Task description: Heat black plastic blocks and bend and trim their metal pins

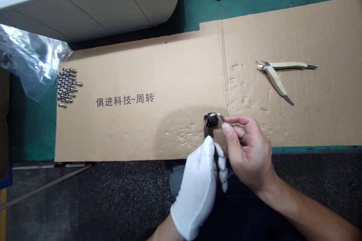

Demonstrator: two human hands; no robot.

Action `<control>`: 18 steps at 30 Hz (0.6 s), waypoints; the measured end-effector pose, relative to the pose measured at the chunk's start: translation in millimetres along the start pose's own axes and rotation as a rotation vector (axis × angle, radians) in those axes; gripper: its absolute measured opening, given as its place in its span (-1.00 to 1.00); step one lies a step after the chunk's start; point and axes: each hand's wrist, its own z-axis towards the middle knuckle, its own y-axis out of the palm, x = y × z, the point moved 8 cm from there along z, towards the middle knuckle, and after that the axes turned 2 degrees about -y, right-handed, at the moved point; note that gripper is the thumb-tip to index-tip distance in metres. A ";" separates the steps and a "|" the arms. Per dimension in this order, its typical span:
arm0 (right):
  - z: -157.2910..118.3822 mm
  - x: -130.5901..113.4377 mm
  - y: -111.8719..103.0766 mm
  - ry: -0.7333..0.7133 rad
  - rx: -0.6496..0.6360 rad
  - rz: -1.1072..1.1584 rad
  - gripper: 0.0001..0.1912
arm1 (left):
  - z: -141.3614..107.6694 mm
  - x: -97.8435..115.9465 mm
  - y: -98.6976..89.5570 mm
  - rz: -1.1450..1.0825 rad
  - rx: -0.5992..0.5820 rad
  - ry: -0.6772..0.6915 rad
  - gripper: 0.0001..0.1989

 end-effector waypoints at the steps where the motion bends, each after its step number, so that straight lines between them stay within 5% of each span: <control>1: -1.1 -0.8 0.9 -0.012 0.007 -0.008 -0.86 | 0.0 0.1 -0.5 0.004 0.005 0.009 -0.52; 10: -5.9 -2.6 7.0 -0.029 0.031 0.019 -0.83 | 6.3 -7.3 7.8 -0.057 -0.095 -0.077 -0.43; 18: -4.2 8.0 9.3 0.072 -0.092 0.246 -0.79 | 6.7 -4.2 11.2 -0.132 -0.179 -0.065 -0.50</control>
